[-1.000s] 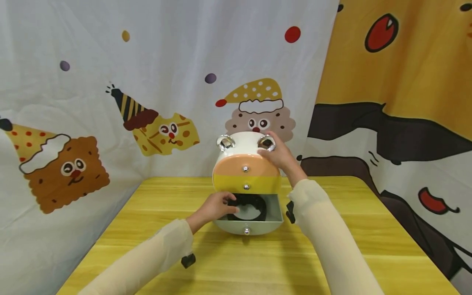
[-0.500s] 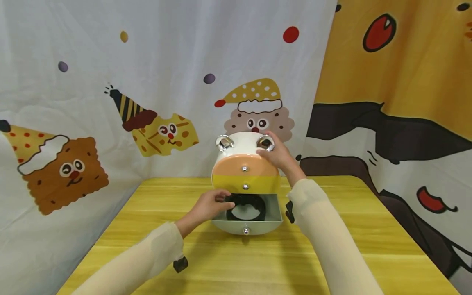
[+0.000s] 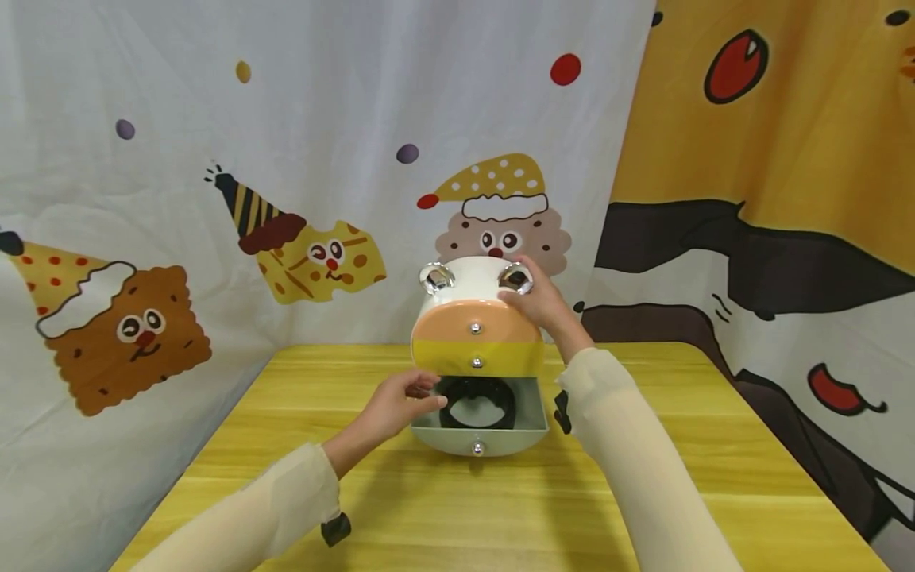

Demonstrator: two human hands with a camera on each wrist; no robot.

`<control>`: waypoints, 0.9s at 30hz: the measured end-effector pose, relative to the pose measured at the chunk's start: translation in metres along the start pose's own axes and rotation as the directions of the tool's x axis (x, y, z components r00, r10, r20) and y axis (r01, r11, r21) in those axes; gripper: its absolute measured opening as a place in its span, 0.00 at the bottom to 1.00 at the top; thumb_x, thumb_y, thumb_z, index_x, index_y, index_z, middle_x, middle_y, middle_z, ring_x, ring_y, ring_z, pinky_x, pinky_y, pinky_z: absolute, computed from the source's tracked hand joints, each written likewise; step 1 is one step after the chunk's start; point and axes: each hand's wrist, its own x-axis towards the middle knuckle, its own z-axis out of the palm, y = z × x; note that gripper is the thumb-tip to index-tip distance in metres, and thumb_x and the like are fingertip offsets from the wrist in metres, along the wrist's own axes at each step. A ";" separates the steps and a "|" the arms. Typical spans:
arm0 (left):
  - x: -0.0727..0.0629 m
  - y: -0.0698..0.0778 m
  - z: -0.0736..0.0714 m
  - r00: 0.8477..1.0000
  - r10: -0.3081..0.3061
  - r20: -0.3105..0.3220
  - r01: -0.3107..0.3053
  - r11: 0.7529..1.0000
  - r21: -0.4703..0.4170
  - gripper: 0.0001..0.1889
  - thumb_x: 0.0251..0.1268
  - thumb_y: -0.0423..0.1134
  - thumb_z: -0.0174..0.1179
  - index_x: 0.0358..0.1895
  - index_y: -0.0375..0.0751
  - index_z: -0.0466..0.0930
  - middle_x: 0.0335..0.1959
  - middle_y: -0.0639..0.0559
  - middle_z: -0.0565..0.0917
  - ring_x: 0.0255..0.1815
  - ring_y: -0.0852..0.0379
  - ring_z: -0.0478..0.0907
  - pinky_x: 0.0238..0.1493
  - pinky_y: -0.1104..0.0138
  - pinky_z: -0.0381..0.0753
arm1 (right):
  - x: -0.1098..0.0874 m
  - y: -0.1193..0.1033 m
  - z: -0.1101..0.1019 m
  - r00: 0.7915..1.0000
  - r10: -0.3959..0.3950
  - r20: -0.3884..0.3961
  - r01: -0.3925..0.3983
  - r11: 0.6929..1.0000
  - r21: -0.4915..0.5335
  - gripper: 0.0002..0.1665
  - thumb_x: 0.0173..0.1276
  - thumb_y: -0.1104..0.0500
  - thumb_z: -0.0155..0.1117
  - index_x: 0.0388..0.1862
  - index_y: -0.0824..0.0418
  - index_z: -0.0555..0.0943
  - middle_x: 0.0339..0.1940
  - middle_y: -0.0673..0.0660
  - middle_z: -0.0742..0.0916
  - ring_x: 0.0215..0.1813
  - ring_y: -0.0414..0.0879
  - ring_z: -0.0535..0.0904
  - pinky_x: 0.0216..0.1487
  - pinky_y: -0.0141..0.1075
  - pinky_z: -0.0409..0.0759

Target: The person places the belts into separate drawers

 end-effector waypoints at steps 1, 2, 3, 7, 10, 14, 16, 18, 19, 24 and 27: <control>-0.002 0.000 0.000 1.000 0.000 0.002 0.000 1.000 -0.004 0.19 0.63 0.48 0.69 0.54 0.46 0.81 0.51 0.51 0.81 0.51 0.50 0.78 0.48 0.57 0.81 | 0.000 0.000 0.000 1.000 0.001 -0.001 -0.001 1.000 -0.003 0.43 0.74 0.57 0.62 0.80 0.47 0.50 0.76 0.66 0.64 0.75 0.65 0.58 0.71 0.61 0.58; -0.003 0.000 0.001 1.000 -0.001 0.002 0.001 1.000 -0.012 0.19 0.63 0.48 0.69 0.54 0.46 0.81 0.51 0.51 0.81 0.51 0.51 0.78 0.48 0.58 0.81 | 0.000 0.000 0.001 1.000 0.003 -0.003 -0.003 1.000 -0.005 0.43 0.74 0.57 0.62 0.80 0.47 0.50 0.76 0.66 0.64 0.75 0.65 0.58 0.71 0.61 0.58; -0.005 0.000 0.001 1.000 0.004 0.002 -0.004 1.000 -0.020 0.19 0.63 0.48 0.69 0.55 0.46 0.81 0.50 0.50 0.81 0.51 0.50 0.78 0.47 0.58 0.82 | 0.000 0.000 0.001 1.000 0.003 -0.004 -0.003 1.000 -0.008 0.43 0.74 0.57 0.62 0.80 0.47 0.51 0.76 0.66 0.63 0.75 0.65 0.57 0.71 0.61 0.58; -0.011 0.000 0.004 1.000 0.010 -0.003 -0.010 0.999 -0.045 0.21 0.62 0.48 0.70 0.55 0.44 0.81 0.48 0.50 0.81 0.49 0.51 0.78 0.45 0.60 0.82 | 0.001 0.001 0.002 1.000 0.006 -0.006 -0.006 1.000 -0.012 0.43 0.74 0.57 0.62 0.80 0.47 0.51 0.76 0.66 0.63 0.75 0.65 0.58 0.71 0.61 0.58; -0.016 -0.001 0.007 1.000 0.014 -0.009 -0.015 0.998 -0.058 0.21 0.62 0.47 0.70 0.55 0.44 0.81 0.48 0.50 0.81 0.48 0.52 0.78 0.45 0.61 0.81 | 0.000 0.001 0.002 1.000 0.007 -0.005 -0.007 1.000 -0.009 0.44 0.74 0.57 0.62 0.80 0.47 0.50 0.76 0.66 0.63 0.74 0.65 0.59 0.70 0.61 0.59; -0.021 -0.002 0.011 0.999 0.035 -0.014 -0.036 0.997 -0.071 0.20 0.62 0.45 0.70 0.54 0.42 0.82 0.49 0.45 0.82 0.47 0.52 0.78 0.45 0.61 0.81 | 0.000 0.000 0.001 1.000 0.016 -0.004 -0.016 1.000 -0.003 0.44 0.75 0.56 0.61 0.80 0.45 0.49 0.76 0.66 0.63 0.74 0.65 0.60 0.70 0.61 0.59; -0.023 -0.004 0.014 0.999 0.043 -0.015 -0.044 0.997 -0.070 0.19 0.62 0.45 0.70 0.54 0.42 0.82 0.49 0.43 0.82 0.46 0.52 0.79 0.45 0.62 0.81 | 0.000 0.000 0.001 1.000 0.020 -0.004 -0.020 1.000 -0.002 0.44 0.75 0.56 0.61 0.80 0.45 0.49 0.75 0.66 0.64 0.73 0.65 0.60 0.70 0.60 0.60; -0.025 -0.006 0.016 0.999 0.048 -0.016 -0.049 0.997 -0.065 0.19 0.62 0.45 0.70 0.53 0.42 0.82 0.49 0.42 0.82 0.46 0.52 0.79 0.44 0.62 0.81 | 0.000 0.000 0.000 1.000 0.023 -0.002 -0.023 1.000 -0.002 0.44 0.75 0.56 0.61 0.81 0.45 0.49 0.75 0.66 0.64 0.73 0.65 0.61 0.70 0.61 0.60; -0.026 -0.008 0.018 0.999 0.051 -0.017 -0.052 0.997 -0.062 0.19 0.62 0.45 0.70 0.53 0.42 0.83 0.49 0.42 0.82 0.45 0.52 0.79 0.44 0.62 0.81 | 0.000 0.000 0.000 1.000 0.024 -0.002 -0.024 1.000 -0.003 0.44 0.75 0.56 0.61 0.81 0.45 0.48 0.75 0.66 0.64 0.73 0.65 0.61 0.70 0.61 0.60; -0.030 -0.013 0.024 0.998 0.064 -0.015 -0.065 0.996 -0.061 0.18 0.62 0.45 0.70 0.53 0.43 0.83 0.47 0.42 0.83 0.44 0.52 0.79 0.41 0.63 0.81 | 0.000 0.000 0.000 1.000 0.024 -0.003 -0.024 1.000 -0.005 0.44 0.75 0.56 0.61 0.81 0.46 0.48 0.75 0.67 0.64 0.72 0.65 0.62 0.70 0.61 0.60; -0.032 -0.016 0.028 0.997 0.076 -0.009 -0.076 0.995 -0.071 0.18 0.63 0.44 0.70 0.53 0.42 0.83 0.47 0.42 0.83 0.44 0.52 0.79 0.39 0.66 0.81 | -0.001 -0.001 0.001 1.000 0.023 -0.004 -0.023 1.000 -0.005 0.44 0.75 0.56 0.61 0.81 0.46 0.48 0.75 0.67 0.64 0.72 0.65 0.62 0.70 0.61 0.60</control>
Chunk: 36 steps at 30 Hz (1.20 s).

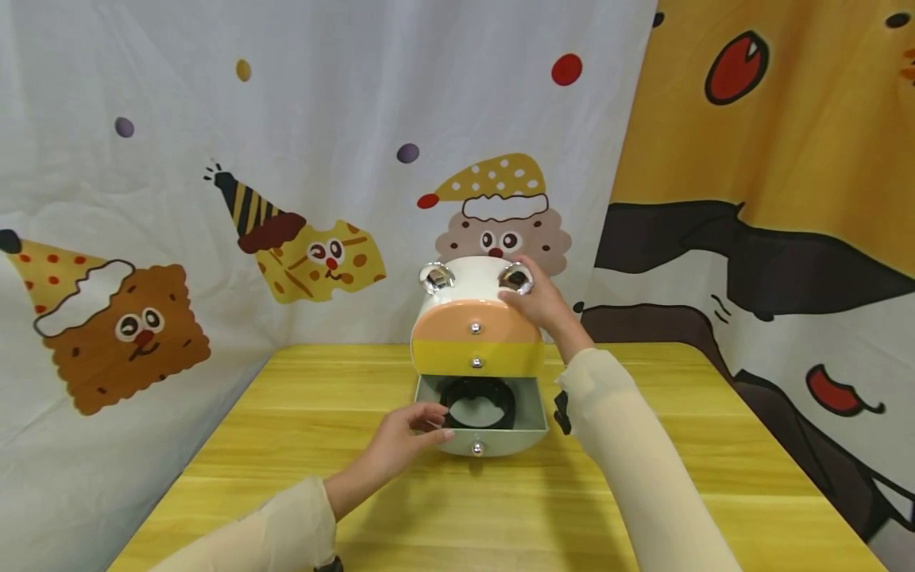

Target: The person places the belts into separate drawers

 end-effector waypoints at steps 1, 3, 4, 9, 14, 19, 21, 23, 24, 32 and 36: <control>-0.001 -0.001 0.001 1.000 0.001 0.003 -0.001 1.000 -0.006 0.18 0.63 0.43 0.70 0.53 0.41 0.83 0.47 0.42 0.83 0.43 0.52 0.79 0.39 0.66 0.81 | 0.000 0.000 0.000 1.000 0.000 0.000 0.000 1.000 0.000 0.44 0.75 0.56 0.61 0.81 0.46 0.48 0.75 0.67 0.64 0.72 0.65 0.62 0.70 0.61 0.60; -0.003 -0.003 0.004 1.000 0.003 0.006 -0.002 1.000 -0.013 0.17 0.62 0.42 0.70 0.52 0.39 0.83 0.46 0.42 0.83 0.43 0.53 0.80 0.39 0.67 0.81 | 0.000 0.000 0.000 1.000 -0.002 0.002 0.002 1.000 0.000 0.44 0.75 0.56 0.61 0.81 0.46 0.48 0.75 0.67 0.64 0.72 0.65 0.62 0.70 0.61 0.60; -0.004 -0.004 0.006 1.000 0.002 0.008 -0.002 1.000 -0.019 0.17 0.62 0.42 0.70 0.52 0.38 0.83 0.46 0.42 0.83 0.43 0.53 0.80 0.39 0.68 0.81 | 0.000 0.000 0.000 1.000 -0.004 0.003 0.004 1.000 0.000 0.44 0.75 0.56 0.61 0.81 0.46 0.49 0.75 0.67 0.64 0.72 0.65 0.62 0.70 0.61 0.60; -0.008 -0.009 0.017 1.000 -0.001 0.012 0.001 0.999 -0.041 0.17 0.61 0.40 0.71 0.50 0.35 0.83 0.44 0.42 0.84 0.42 0.53 0.80 0.39 0.67 0.81 | -0.001 0.000 -0.001 1.000 -0.015 0.008 0.015 1.000 0.002 0.44 0.75 0.57 0.61 0.81 0.47 0.49 0.76 0.67 0.63 0.74 0.65 0.59 0.71 0.61 0.58; -0.010 -0.014 0.029 1.000 -0.003 0.002 0.003 0.998 -0.064 0.16 0.61 0.39 0.71 0.48 0.35 0.84 0.42 0.43 0.85 0.39 0.54 0.80 0.38 0.68 0.80 | -0.002 0.000 -0.001 1.000 -0.020 0.011 0.020 1.000 0.004 0.45 0.74 0.57 0.61 0.81 0.49 0.48 0.77 0.66 0.62 0.76 0.63 0.56 0.72 0.60 0.56; -0.011 -0.019 0.038 1.000 -0.005 -0.027 0.003 0.996 -0.088 0.14 0.61 0.38 0.71 0.47 0.35 0.84 0.39 0.45 0.85 0.36 0.55 0.80 0.36 0.70 0.79 | -0.002 0.000 -0.001 1.000 -0.019 0.013 0.019 1.000 0.004 0.45 0.74 0.57 0.61 0.81 0.48 0.48 0.77 0.66 0.62 0.76 0.63 0.56 0.72 0.60 0.56; -0.010 -0.021 0.042 0.999 0.000 -0.040 -0.004 0.995 -0.099 0.14 0.60 0.37 0.71 0.46 0.34 0.85 0.37 0.47 0.85 0.35 0.55 0.79 0.36 0.70 0.79 | -0.002 -0.001 -0.001 1.000 -0.022 0.014 0.022 1.000 0.005 0.45 0.74 0.57 0.61 0.81 0.49 0.48 0.77 0.66 0.62 0.76 0.64 0.57 0.72 0.60 0.56; -0.010 -0.023 0.044 0.999 0.003 -0.054 -0.009 0.995 -0.104 0.13 0.60 0.36 0.71 0.45 0.34 0.85 0.36 0.50 0.84 0.34 0.56 0.79 0.35 0.71 0.79 | -0.002 -0.001 -0.001 1.000 -0.024 0.014 0.024 1.000 0.006 0.45 0.74 0.57 0.61 0.81 0.49 0.48 0.77 0.66 0.62 0.75 0.64 0.57 0.72 0.60 0.56; -0.010 -0.024 0.046 0.998 0.003 -0.059 -0.009 0.994 -0.105 0.13 0.59 0.36 0.71 0.45 0.35 0.85 0.35 0.52 0.84 0.34 0.57 0.79 0.35 0.71 0.79 | -0.002 -0.001 -0.001 1.000 -0.024 0.014 0.024 1.000 0.007 0.45 0.74 0.57 0.61 0.81 0.49 0.48 0.77 0.66 0.62 0.75 0.64 0.57 0.72 0.60 0.56; -0.009 -0.031 0.056 0.994 0.001 -0.105 -0.018 0.987 -0.159 0.12 0.58 0.32 0.71 0.44 0.32 0.84 0.36 0.44 0.85 0.33 0.57 0.79 0.34 0.72 0.79 | -0.001 0.000 -0.001 1.000 -0.014 0.013 0.014 1.000 0.009 0.45 0.74 0.57 0.61 0.81 0.48 0.48 0.77 0.66 0.62 0.76 0.64 0.57 0.72 0.60 0.56; -0.009 -0.032 0.062 0.993 0.002 -0.119 -0.023 0.985 -0.173 0.12 0.59 0.32 0.71 0.43 0.30 0.83 0.37 0.42 0.85 0.36 0.57 0.80 0.38 0.71 0.80 | -0.002 0.000 -0.001 1.000 -0.019 0.014 0.019 1.000 0.006 0.45 0.74 0.57 0.61 0.81 0.48 0.48 0.77 0.66 0.61 0.76 0.64 0.56 0.72 0.61 0.55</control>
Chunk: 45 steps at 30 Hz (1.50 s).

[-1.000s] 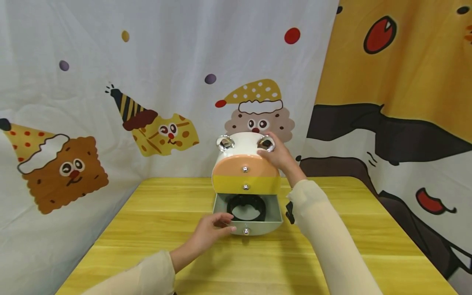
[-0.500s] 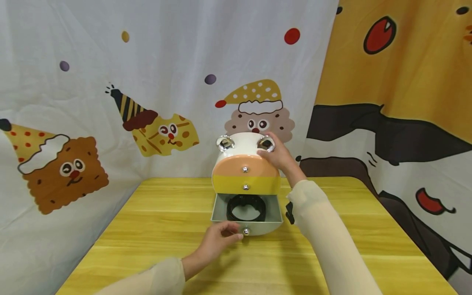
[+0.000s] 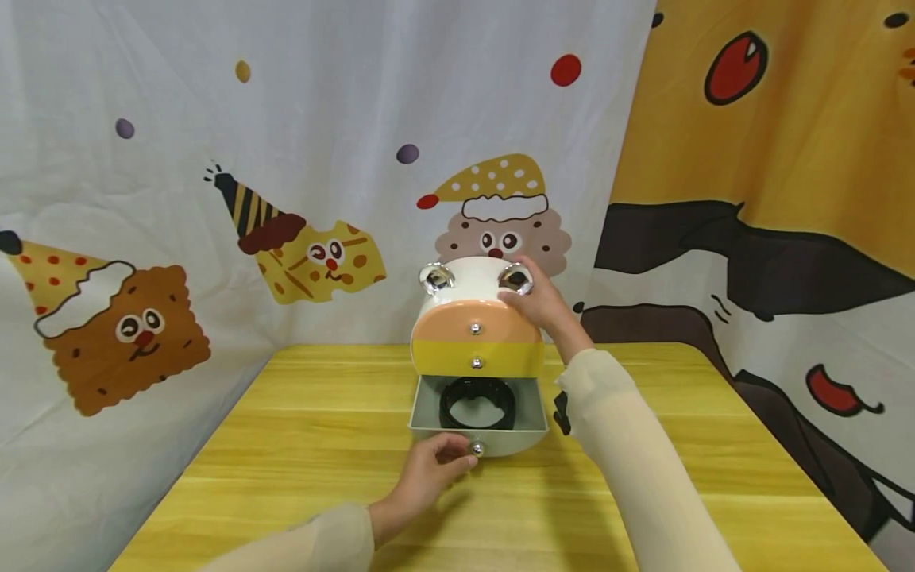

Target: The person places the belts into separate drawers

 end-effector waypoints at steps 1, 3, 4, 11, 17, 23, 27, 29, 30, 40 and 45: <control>0.000 0.000 0.001 1.000 -0.001 -0.006 0.001 1.000 0.003 0.11 0.59 0.32 0.71 0.43 0.31 0.83 0.37 0.43 0.85 0.36 0.57 0.80 0.39 0.71 0.80 | 0.000 0.000 0.000 1.000 -0.001 0.000 0.001 1.000 0.000 0.45 0.74 0.57 0.61 0.81 0.48 0.48 0.77 0.66 0.61 0.76 0.64 0.56 0.72 0.61 0.55; 0.000 -0.001 0.003 1.000 -0.001 -0.019 0.001 1.000 0.002 0.11 0.59 0.32 0.70 0.43 0.31 0.83 0.38 0.43 0.85 0.37 0.58 0.80 0.41 0.70 0.80 | 0.000 0.000 0.000 1.000 -0.003 0.000 0.003 1.000 0.000 0.45 0.74 0.57 0.61 0.81 0.48 0.48 0.77 0.66 0.61 0.76 0.64 0.56 0.72 0.61 0.55; 0.000 -0.002 0.004 1.000 -0.001 -0.026 0.001 1.000 -0.002 0.11 0.59 0.32 0.70 0.42 0.31 0.84 0.38 0.43 0.84 0.37 0.58 0.80 0.41 0.70 0.79 | 0.000 0.000 0.000 1.000 -0.004 0.000 0.004 1.000 0.000 0.45 0.74 0.57 0.61 0.81 0.48 0.48 0.77 0.65 0.61 0.76 0.64 0.56 0.72 0.61 0.55; 0.000 -0.008 0.011 0.997 -0.005 -0.078 0.000 0.998 -0.063 0.09 0.57 0.29 0.70 0.41 0.31 0.84 0.36 0.44 0.85 0.33 0.60 0.78 0.35 0.73 0.79 | 0.000 0.000 0.001 1.000 -0.005 -0.001 0.005 1.000 0.001 0.45 0.74 0.57 0.61 0.81 0.48 0.48 0.77 0.65 0.62 0.76 0.63 0.56 0.72 0.61 0.55; -0.002 -0.009 0.017 0.993 -0.055 -0.109 0.044 0.994 -0.095 0.09 0.57 0.28 0.70 0.41 0.32 0.84 0.35 0.47 0.86 0.31 0.63 0.78 0.32 0.74 0.78 | 0.000 -0.001 0.001 1.000 -0.004 -0.001 0.004 1.000 0.004 0.45 0.75 0.57 0.61 0.81 0.48 0.48 0.77 0.66 0.62 0.76 0.63 0.56 0.72 0.60 0.56; -0.001 -0.012 0.023 0.987 -0.082 -0.139 0.065 0.991 -0.118 0.10 0.56 0.26 0.70 0.41 0.31 0.83 0.35 0.47 0.86 0.30 0.64 0.79 0.31 0.74 0.79 | -0.001 -0.001 0.001 1.000 -0.004 0.000 0.004 1.000 0.004 0.45 0.75 0.57 0.61 0.81 0.49 0.48 0.77 0.66 0.62 0.76 0.63 0.56 0.72 0.60 0.55; 0.000 -0.013 0.026 0.986 -0.069 -0.152 0.050 0.991 -0.122 0.09 0.56 0.26 0.69 0.41 0.30 0.83 0.34 0.46 0.86 0.31 0.63 0.80 0.32 0.74 0.80 | -0.001 -0.002 0.001 1.000 -0.003 0.003 0.003 1.000 0.003 0.44 0.75 0.57 0.61 0.81 0.48 0.49 0.77 0.65 0.62 0.76 0.64 0.56 0.72 0.61 0.55; 0.000 -0.014 0.027 0.984 -0.064 -0.164 0.045 0.992 -0.117 0.09 0.56 0.26 0.69 0.40 0.31 0.83 0.34 0.46 0.86 0.32 0.63 0.80 0.32 0.74 0.80 | -0.001 -0.003 0.001 1.000 -0.004 0.005 0.004 1.000 0.004 0.44 0.75 0.57 0.61 0.81 0.48 0.49 0.77 0.65 0.62 0.76 0.64 0.56 0.72 0.61 0.55; 0.000 -0.014 0.027 0.983 -0.063 -0.172 0.044 0.993 -0.114 0.08 0.56 0.25 0.69 0.39 0.31 0.83 0.34 0.47 0.87 0.32 0.63 0.80 0.33 0.74 0.80 | -0.002 -0.003 0.001 1.000 -0.004 0.006 0.004 1.000 0.006 0.44 0.75 0.57 0.61 0.81 0.48 0.49 0.77 0.65 0.62 0.76 0.64 0.56 0.72 0.62 0.55; 0.002 -0.019 0.035 0.965 -0.041 -0.258 0.028 0.998 -0.054 0.06 0.53 0.26 0.71 0.34 0.35 0.85 0.30 0.51 0.87 0.30 0.63 0.80 0.33 0.73 0.79 | -0.001 -0.003 0.000 1.000 -0.002 0.006 0.002 1.000 0.009 0.44 0.75 0.57 0.61 0.81 0.48 0.49 0.77 0.66 0.62 0.75 0.64 0.57 0.71 0.61 0.56; 0.003 -0.018 0.036 0.959 -0.043 -0.281 0.033 0.999 -0.039 0.06 0.53 0.26 0.71 0.33 0.35 0.85 0.28 0.52 0.86 0.30 0.63 0.80 0.32 0.73 0.79 | -0.001 -0.003 0.000 1.000 0.004 0.004 -0.004 1.000 0.006 0.44 0.75 0.57 0.61 0.81 0.48 0.49 0.77 0.66 0.63 0.75 0.64 0.57 0.71 0.61 0.56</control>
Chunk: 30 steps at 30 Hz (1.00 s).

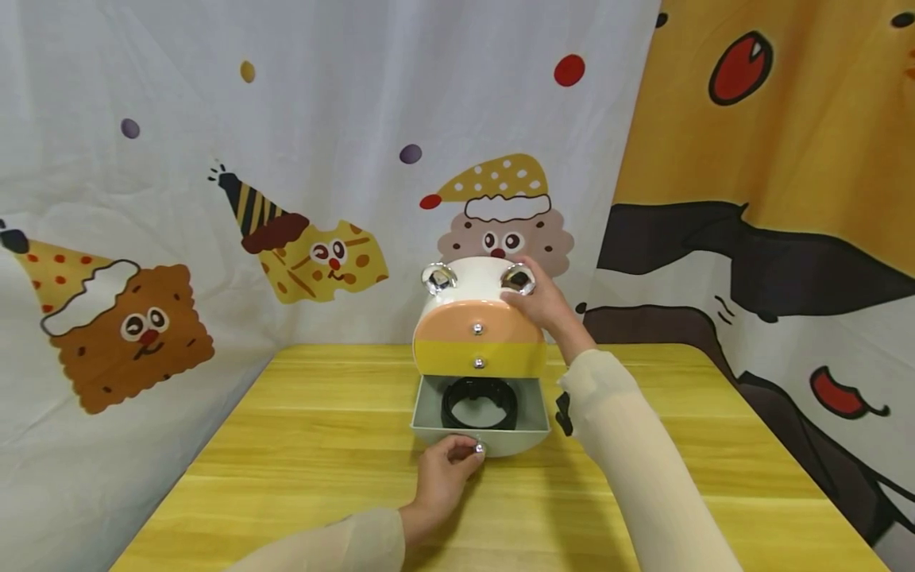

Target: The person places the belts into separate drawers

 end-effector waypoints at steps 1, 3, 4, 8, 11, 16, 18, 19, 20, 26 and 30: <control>0.000 0.000 0.000 1.000 -0.001 -0.003 0.001 1.000 -0.002 0.06 0.52 0.26 0.71 0.33 0.35 0.85 0.28 0.52 0.86 0.30 0.63 0.80 0.32 0.73 0.79 | 0.000 0.000 0.000 1.000 0.002 0.000 -0.002 1.000 -0.001 0.44 0.75 0.57 0.61 0.81 0.48 0.49 0.77 0.66 0.63 0.75 0.64 0.57 0.71 0.62 0.56; 0.000 0.000 0.001 1.000 -0.005 -0.006 0.005 1.000 -0.007 0.06 0.53 0.25 0.71 0.33 0.35 0.85 0.28 0.52 0.87 0.29 0.63 0.80 0.32 0.73 0.79 | 0.000 0.001 0.000 1.000 0.005 -0.001 -0.005 1.000 -0.004 0.45 0.74 0.57 0.61 0.81 0.48 0.48 0.77 0.66 0.62 0.75 0.65 0.57 0.71 0.62 0.56; 0.000 0.000 0.001 1.000 -0.008 -0.006 0.008 1.000 -0.012 0.06 0.53 0.25 0.71 0.33 0.35 0.85 0.28 0.52 0.87 0.29 0.63 0.80 0.32 0.73 0.79 | 0.000 0.001 0.000 1.000 0.005 -0.002 -0.005 1.000 -0.007 0.45 0.74 0.57 0.61 0.81 0.48 0.48 0.77 0.66 0.62 0.75 0.65 0.58 0.71 0.62 0.56; 0.001 -0.001 0.002 1.000 -0.008 -0.007 0.008 1.000 -0.025 0.05 0.53 0.25 0.70 0.33 0.34 0.85 0.29 0.50 0.87 0.28 0.63 0.80 0.32 0.73 0.79 | 0.000 0.002 0.000 1.000 0.003 -0.006 -0.003 1.000 -0.014 0.45 0.74 0.56 0.62 0.81 0.47 0.49 0.77 0.66 0.62 0.74 0.65 0.58 0.70 0.61 0.58; 0.002 -0.001 0.003 1.000 0.002 -0.011 -0.002 0.999 -0.035 0.05 0.53 0.24 0.70 0.33 0.34 0.85 0.29 0.50 0.87 0.28 0.64 0.80 0.32 0.73 0.80 | 0.000 0.002 -0.001 1.000 0.001 -0.008 -0.001 1.000 -0.013 0.44 0.74 0.57 0.62 0.80 0.47 0.50 0.76 0.66 0.63 0.74 0.65 0.59 0.71 0.61 0.58; 0.004 -0.001 0.005 1.000 0.007 -0.015 -0.007 0.999 -0.047 0.05 0.52 0.24 0.70 0.33 0.34 0.86 0.29 0.49 0.87 0.28 0.65 0.80 0.32 0.72 0.80 | 0.000 0.002 -0.001 1.000 -0.002 -0.008 0.002 1.000 -0.014 0.44 0.74 0.57 0.61 0.80 0.47 0.50 0.76 0.66 0.63 0.74 0.65 0.58 0.71 0.62 0.57; 0.005 -0.001 0.005 1.000 0.009 -0.017 -0.009 0.999 -0.050 0.06 0.52 0.24 0.70 0.33 0.34 0.86 0.29 0.48 0.87 0.27 0.65 0.79 0.32 0.73 0.80 | 0.000 0.002 -0.001 1.000 -0.001 -0.009 0.001 1.000 -0.016 0.44 0.74 0.57 0.61 0.80 0.47 0.50 0.76 0.66 0.63 0.74 0.65 0.58 0.71 0.62 0.57; 0.005 -0.002 0.005 1.000 0.013 -0.018 -0.014 0.999 -0.049 0.06 0.52 0.24 0.70 0.32 0.33 0.86 0.29 0.48 0.87 0.27 0.65 0.79 0.32 0.72 0.80 | 0.000 0.002 -0.001 1.000 0.001 -0.009 -0.001 1.000 -0.018 0.44 0.74 0.56 0.61 0.80 0.47 0.50 0.77 0.66 0.63 0.74 0.65 0.58 0.71 0.62 0.57; 0.005 -0.002 0.005 1.000 0.016 -0.019 -0.017 0.999 -0.050 0.06 0.52 0.23 0.70 0.33 0.33 0.86 0.29 0.47 0.87 0.27 0.65 0.79 0.32 0.73 0.80 | 0.000 0.001 -0.001 1.000 0.001 -0.009 -0.001 1.000 -0.017 0.43 0.74 0.56 0.61 0.80 0.47 0.50 0.77 0.65 0.63 0.74 0.65 0.58 0.71 0.62 0.57; 0.008 -0.001 0.004 0.999 0.032 -0.027 -0.034 0.998 -0.056 0.05 0.52 0.23 0.70 0.33 0.32 0.85 0.29 0.46 0.87 0.27 0.64 0.79 0.32 0.73 0.80 | -0.001 0.000 0.000 1.000 0.005 -0.004 -0.005 1.000 -0.013 0.43 0.75 0.57 0.61 0.80 0.47 0.50 0.77 0.65 0.61 0.75 0.65 0.56 0.71 0.63 0.55; 0.011 -0.001 0.005 0.999 0.028 -0.028 -0.029 0.998 -0.051 0.05 0.53 0.24 0.70 0.32 0.33 0.85 0.28 0.48 0.86 0.27 0.63 0.79 0.32 0.73 0.80 | 0.000 0.001 0.000 1.000 0.007 -0.003 -0.007 1.000 -0.012 0.43 0.75 0.57 0.61 0.80 0.47 0.50 0.77 0.65 0.61 0.75 0.65 0.57 0.71 0.63 0.56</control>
